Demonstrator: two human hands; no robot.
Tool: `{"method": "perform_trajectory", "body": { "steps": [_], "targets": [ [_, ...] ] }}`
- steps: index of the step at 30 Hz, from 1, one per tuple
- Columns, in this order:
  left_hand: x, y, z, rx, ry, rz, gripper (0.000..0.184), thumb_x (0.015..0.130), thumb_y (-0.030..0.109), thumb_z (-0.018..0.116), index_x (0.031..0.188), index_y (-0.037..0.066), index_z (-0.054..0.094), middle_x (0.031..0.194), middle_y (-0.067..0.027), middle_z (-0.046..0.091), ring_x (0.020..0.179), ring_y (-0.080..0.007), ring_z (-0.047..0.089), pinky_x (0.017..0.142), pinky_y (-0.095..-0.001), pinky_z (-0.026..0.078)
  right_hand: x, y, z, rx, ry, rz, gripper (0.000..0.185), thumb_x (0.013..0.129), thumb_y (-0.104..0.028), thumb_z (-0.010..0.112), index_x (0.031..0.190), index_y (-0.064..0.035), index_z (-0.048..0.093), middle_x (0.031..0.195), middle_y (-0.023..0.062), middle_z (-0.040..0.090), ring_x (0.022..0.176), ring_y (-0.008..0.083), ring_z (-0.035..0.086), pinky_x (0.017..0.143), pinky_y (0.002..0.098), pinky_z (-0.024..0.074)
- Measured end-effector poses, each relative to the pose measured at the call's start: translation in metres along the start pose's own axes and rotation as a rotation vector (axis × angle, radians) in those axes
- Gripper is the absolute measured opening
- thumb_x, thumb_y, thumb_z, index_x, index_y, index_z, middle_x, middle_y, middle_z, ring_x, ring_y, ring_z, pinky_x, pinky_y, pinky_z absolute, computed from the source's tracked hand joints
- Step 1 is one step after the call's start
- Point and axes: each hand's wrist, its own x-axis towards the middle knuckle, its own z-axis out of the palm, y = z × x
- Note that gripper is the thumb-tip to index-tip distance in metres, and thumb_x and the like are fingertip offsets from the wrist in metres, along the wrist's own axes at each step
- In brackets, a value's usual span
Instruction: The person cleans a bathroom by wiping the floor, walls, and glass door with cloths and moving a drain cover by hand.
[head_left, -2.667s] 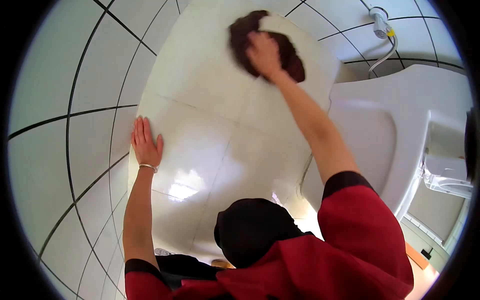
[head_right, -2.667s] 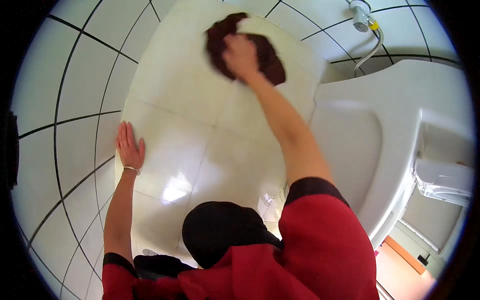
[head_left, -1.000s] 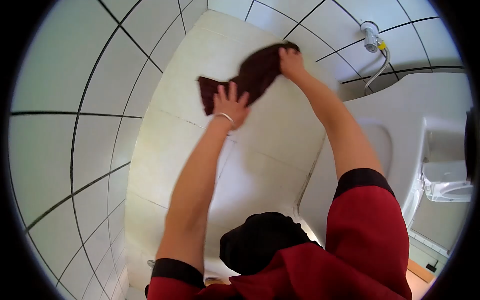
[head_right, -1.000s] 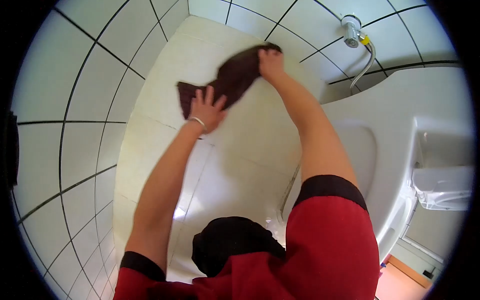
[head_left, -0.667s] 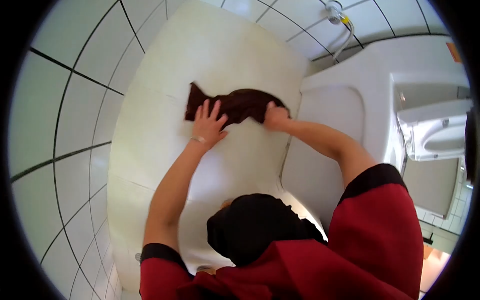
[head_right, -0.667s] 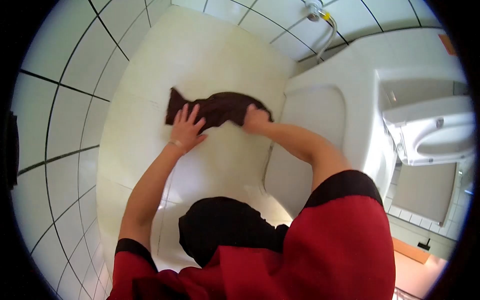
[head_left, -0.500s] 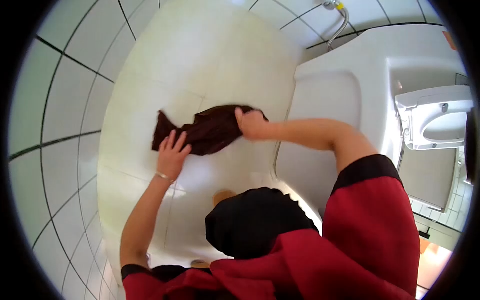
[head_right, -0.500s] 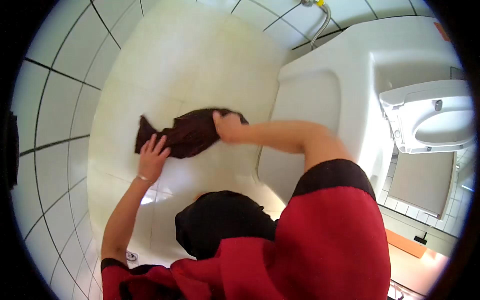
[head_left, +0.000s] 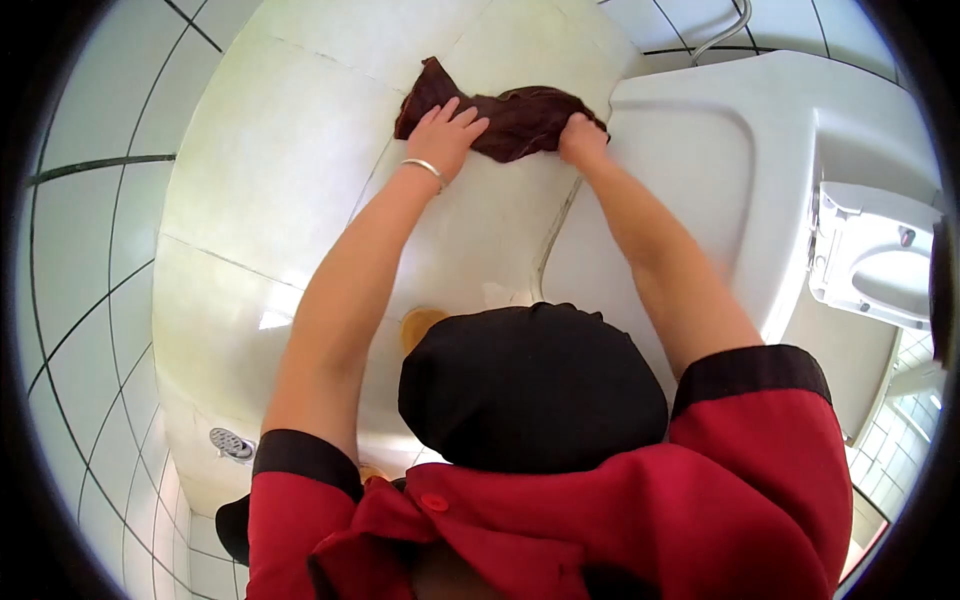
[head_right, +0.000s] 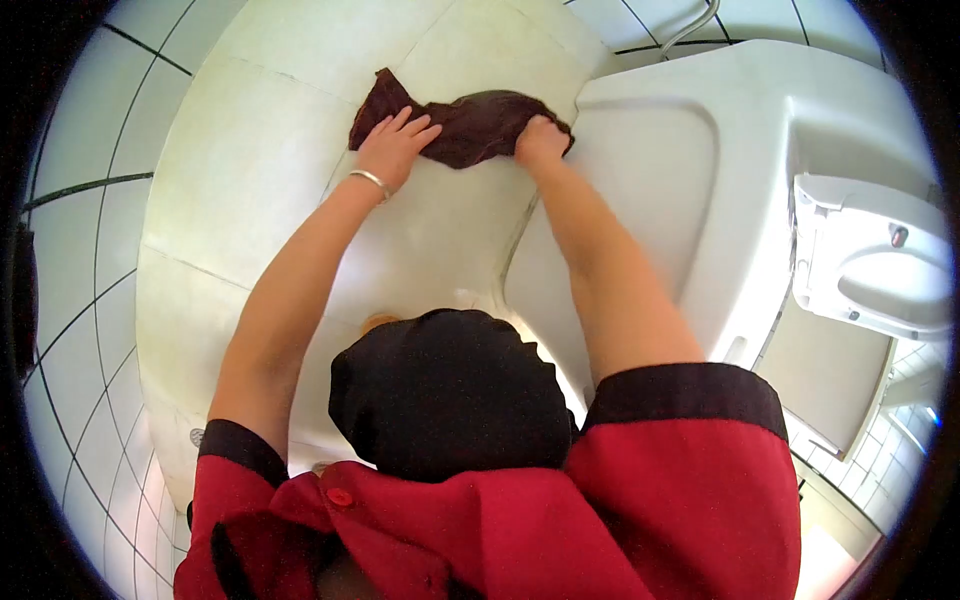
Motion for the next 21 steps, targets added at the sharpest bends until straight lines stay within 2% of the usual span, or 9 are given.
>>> {"method": "perform_trajectory", "body": {
  "steps": [1, 3, 7, 11, 13, 16, 18, 19, 21],
  "targets": [
    [-0.011, -0.006, -0.003, -0.035, -0.039, 0.041, 0.053, 0.077, -0.005, 0.044, 0.126, 0.017, 0.043, 0.132, -0.003, 0.04, 0.126, -0.0248, 0.031, 0.103, -0.036, 0.027, -0.021, -0.007, 0.003, 0.006, 0.052, 0.009, 0.031, 0.077, -0.016, 0.053, 0.104, 0.0, 0.053, 0.101, 0.0156, 0.06, 0.095, 0.029, 0.059, 0.081, 0.0388, 0.0453],
    [-0.032, -0.016, -0.006, -0.035, -0.043, 0.049, 0.053, 0.077, -0.005, 0.044, 0.125, 0.017, 0.044, 0.132, -0.0028, 0.04, 0.126, -0.0241, 0.031, 0.103, -0.0357, 0.027, -0.055, -0.023, 0.001, 0.203, -0.183, 0.126, 0.031, 0.076, -0.013, 0.053, 0.104, 0.0001, 0.052, 0.1, 0.0163, 0.06, 0.094, 0.029, 0.059, 0.08, 0.0375, 0.0459],
    [-0.093, -0.032, -0.016, -0.011, -0.096, 0.064, 0.052, 0.077, -0.007, 0.044, 0.123, 0.017, 0.046, 0.131, -0.0022, 0.041, 0.126, -0.0231, 0.032, 0.103, -0.0353, 0.028, -0.135, -0.04, 0.034, 0.311, -0.224, 0.11, 0.054, 0.073, -0.02, 0.059, 0.113, 0.0109, 0.039, 0.102, 0.0227, 0.057, 0.095, 0.0317, 0.058, 0.081, 0.037, 0.0459],
    [-0.162, -0.032, -0.014, -0.049, -0.125, 0.08, 0.052, 0.076, -0.007, 0.043, 0.122, 0.018, 0.047, 0.13, -0.0022, 0.043, 0.125, -0.0233, 0.033, 0.102, -0.036, 0.029, -0.213, -0.056, 0.069, 0.281, -0.338, 0.145, 0.064, 0.072, -0.024, 0.062, 0.114, 0.0133, 0.033, 0.103, 0.025, 0.056, 0.097, 0.0333, 0.057, 0.084, 0.0375, 0.0443],
    [-0.189, -0.036, -0.014, -0.099, -0.114, 0.094, 0.051, 0.075, -0.007, 0.044, 0.12, 0.018, 0.05, 0.129, -0.0023, 0.043, 0.125, -0.0235, 0.033, 0.101, -0.0364, 0.031, -0.252, -0.062, 0.07, 0.404, -0.377, 0.098, 0.065, 0.071, -0.024, 0.062, 0.115, 0.0127, 0.032, 0.104, 0.0266, 0.055, 0.098, 0.0346, 0.056, 0.086, 0.0378, 0.0433],
    [-0.221, -0.045, -0.013, -0.095, -0.118, 0.114, 0.051, 0.076, -0.006, 0.043, 0.12, 0.018, 0.049, 0.128, -0.0033, 0.044, 0.124, -0.0248, 0.034, 0.101, -0.037, 0.03, -0.294, -0.071, 0.064, 0.381, -0.389, 0.035, 0.057, 0.07, -0.02, 0.061, 0.111, 0.0107, 0.036, 0.104, 0.0276, 0.054, 0.096, 0.0379, 0.055, 0.083, 0.0394, 0.0446],
    [-0.243, -0.045, -0.013, -0.103, -0.111, 0.115, 0.05, 0.076, -0.006, 0.044, 0.12, 0.017, 0.049, 0.129, -0.0041, 0.044, 0.124, -0.0258, 0.034, 0.101, -0.0371, 0.03, -0.292, -0.059, 0.061, 0.434, -0.333, -0.104, 0.04, 0.071, -0.015, 0.055, 0.103, 0.0059, 0.042, 0.094, 0.0281, 0.056, 0.091, 0.0415, 0.054, 0.078, 0.0421, 0.0453],
    [-0.252, -0.043, -0.012, -0.068, -0.132, 0.09, 0.052, 0.076, -0.007, 0.044, 0.122, 0.017, 0.047, 0.13, -0.003, 0.042, 0.125, -0.0246, 0.033, 0.102, -0.0357, 0.029, -0.294, -0.062, 0.059, 0.347, -0.247, -0.125, 0.034, 0.07, -0.012, 0.055, 0.099, 0.0037, 0.044, 0.086, 0.025, 0.057, 0.087, 0.038, 0.056, 0.07, 0.043, 0.0468],
    [-0.26, -0.045, -0.012, 0.022, -0.133, 0.122, 0.051, 0.079, -0.005, 0.043, 0.124, 0.018, 0.045, 0.13, -0.0027, 0.042, 0.125, -0.0245, 0.033, 0.099, -0.0346, 0.032, -0.316, -0.057, 0.059, 0.149, 0.047, -0.275, 0.023, 0.072, -0.011, 0.055, 0.09, 0.0009, 0.049, 0.089, 0.0225, 0.054, 0.081, 0.0358, 0.056, 0.063, 0.0422, 0.0479]
  ]
}}
